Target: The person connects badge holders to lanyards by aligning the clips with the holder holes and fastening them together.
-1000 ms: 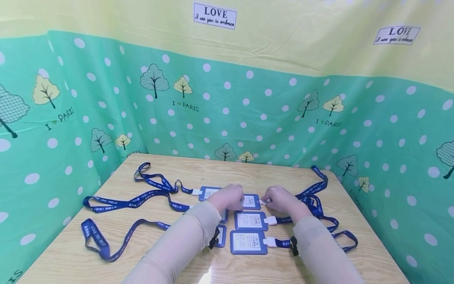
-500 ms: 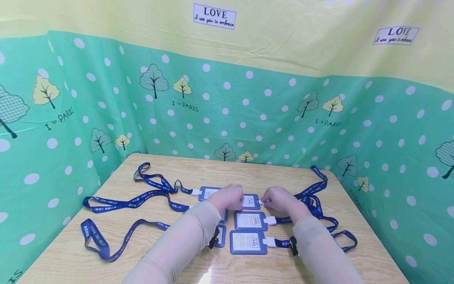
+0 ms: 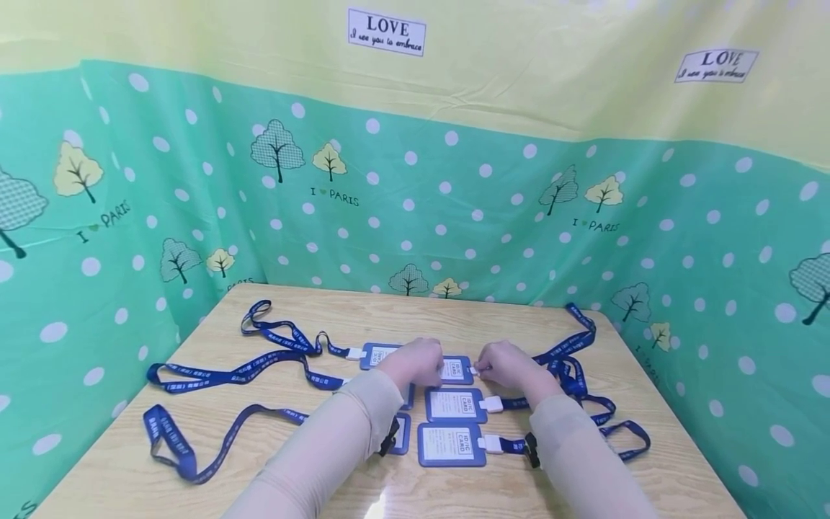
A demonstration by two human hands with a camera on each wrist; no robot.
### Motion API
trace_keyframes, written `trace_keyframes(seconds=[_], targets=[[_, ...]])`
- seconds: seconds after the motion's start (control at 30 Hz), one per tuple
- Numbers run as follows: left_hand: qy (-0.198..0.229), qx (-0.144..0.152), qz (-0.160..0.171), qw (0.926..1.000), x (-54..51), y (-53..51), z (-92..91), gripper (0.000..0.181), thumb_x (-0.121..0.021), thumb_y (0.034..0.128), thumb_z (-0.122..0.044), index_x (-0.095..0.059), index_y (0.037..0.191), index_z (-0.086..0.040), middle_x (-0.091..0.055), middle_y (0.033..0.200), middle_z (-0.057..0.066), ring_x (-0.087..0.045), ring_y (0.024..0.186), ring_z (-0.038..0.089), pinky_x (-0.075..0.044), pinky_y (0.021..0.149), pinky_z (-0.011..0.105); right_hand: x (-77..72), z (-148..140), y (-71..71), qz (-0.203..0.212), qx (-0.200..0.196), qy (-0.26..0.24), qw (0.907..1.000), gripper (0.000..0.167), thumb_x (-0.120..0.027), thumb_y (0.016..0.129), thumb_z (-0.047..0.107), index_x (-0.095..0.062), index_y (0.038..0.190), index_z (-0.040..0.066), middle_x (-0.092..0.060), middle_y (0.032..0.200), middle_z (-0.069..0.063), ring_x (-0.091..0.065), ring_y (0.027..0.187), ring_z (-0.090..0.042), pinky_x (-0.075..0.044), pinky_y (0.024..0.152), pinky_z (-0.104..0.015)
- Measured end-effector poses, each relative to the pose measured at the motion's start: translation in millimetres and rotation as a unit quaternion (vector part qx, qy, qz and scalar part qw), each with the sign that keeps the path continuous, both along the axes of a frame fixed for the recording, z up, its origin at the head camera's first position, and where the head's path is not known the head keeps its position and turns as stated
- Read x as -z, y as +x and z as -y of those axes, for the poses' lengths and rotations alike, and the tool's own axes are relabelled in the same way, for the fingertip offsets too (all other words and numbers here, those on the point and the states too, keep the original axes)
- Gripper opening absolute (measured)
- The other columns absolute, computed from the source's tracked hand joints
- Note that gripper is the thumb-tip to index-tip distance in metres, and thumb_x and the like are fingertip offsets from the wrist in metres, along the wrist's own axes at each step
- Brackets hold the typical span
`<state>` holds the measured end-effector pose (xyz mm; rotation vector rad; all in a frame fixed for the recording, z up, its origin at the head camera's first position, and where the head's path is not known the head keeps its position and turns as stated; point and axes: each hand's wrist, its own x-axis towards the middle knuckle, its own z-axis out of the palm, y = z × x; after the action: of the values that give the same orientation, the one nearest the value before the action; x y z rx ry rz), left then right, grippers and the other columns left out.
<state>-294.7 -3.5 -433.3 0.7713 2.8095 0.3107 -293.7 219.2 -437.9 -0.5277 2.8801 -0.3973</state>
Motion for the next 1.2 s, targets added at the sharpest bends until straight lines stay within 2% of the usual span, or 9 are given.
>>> trace_keyframes(seconds=[0.3, 0.5, 0.8, 1.1, 1.2], targets=[[-0.002, 0.004, -0.008, 1.0, 6.2, -1.3, 2.3, 0.015, -0.08, 0.0878, -0.032, -0.081, 0.094, -0.018, -0.062, 0.114, -0.001, -0.058, 0.089, 0.013, -0.054, 0.089, 0.031, 1.0, 2.8, 1.8, -0.004, -0.003, 0.001, 1.0, 0.011, -0.074, 0.094, 0.013, -0.081, 0.103, 0.017, -0.07, 0.1, 0.004, -0.068, 0.1, -0.02, -0.057, 0.091, -0.042], [-0.01, 0.012, -0.018, 0.9997, 9.6, -4.7, 1.6, 0.016, -0.08, 0.0871, -0.034, -0.08, 0.092, -0.019, -0.062, 0.115, -0.001, -0.058, 0.09, 0.013, -0.054, 0.089, 0.031, 0.8, 1.9, 0.9, -0.006, -0.007, -0.002, 1.0, 0.012, -0.073, 0.096, 0.015, -0.08, 0.104, 0.018, -0.071, 0.103, 0.004, -0.067, 0.104, -0.021, -0.057, 0.093, -0.043], [-0.02, 0.012, -0.026, 0.9994, 9.3, -5.2, 1.1, 0.016, -0.08, 0.087, -0.036, -0.081, 0.091, -0.021, -0.062, 0.119, 0.0, -0.057, 0.092, 0.014, -0.053, 0.09, 0.032, 0.4, 2.8, 0.1, -0.009, -0.014, -0.005, 0.9998, 0.013, -0.072, 0.096, 0.015, -0.081, 0.105, 0.018, -0.071, 0.106, 0.004, -0.067, 0.107, -0.022, -0.056, 0.094, -0.043], [-0.018, 0.02, -0.03, 0.9992, 8.9, -5.6, 1.5, 0.017, -0.08, 0.0865, -0.036, -0.081, 0.093, -0.02, -0.062, 0.121, 0.001, -0.058, 0.101, 0.017, -0.051, 0.097, 0.034, 0.4, 2.0, -0.7, -0.012, -0.018, -0.006, 0.9998, 0.012, -0.072, 0.096, 0.015, -0.081, 0.103, 0.019, -0.071, 0.103, 0.005, -0.067, 0.103, -0.019, -0.057, 0.093, -0.043], [-0.021, 0.022, -0.031, 0.9991, 9.2, -5.7, 1.0, 0.018, -0.08, 0.0869, -0.036, -0.081, 0.096, -0.02, -0.062, 0.125, 0.002, -0.059, 0.104, 0.019, -0.051, 0.098, 0.035, 0.2, 2.9, -0.9, -0.007, -0.016, -0.018, 0.9997, 0.009, -0.073, 0.096, 0.015, -0.08, 0.101, 0.018, -0.07, 0.097, 0.007, -0.067, 0.094, -0.017, -0.057, 0.089, -0.042]])
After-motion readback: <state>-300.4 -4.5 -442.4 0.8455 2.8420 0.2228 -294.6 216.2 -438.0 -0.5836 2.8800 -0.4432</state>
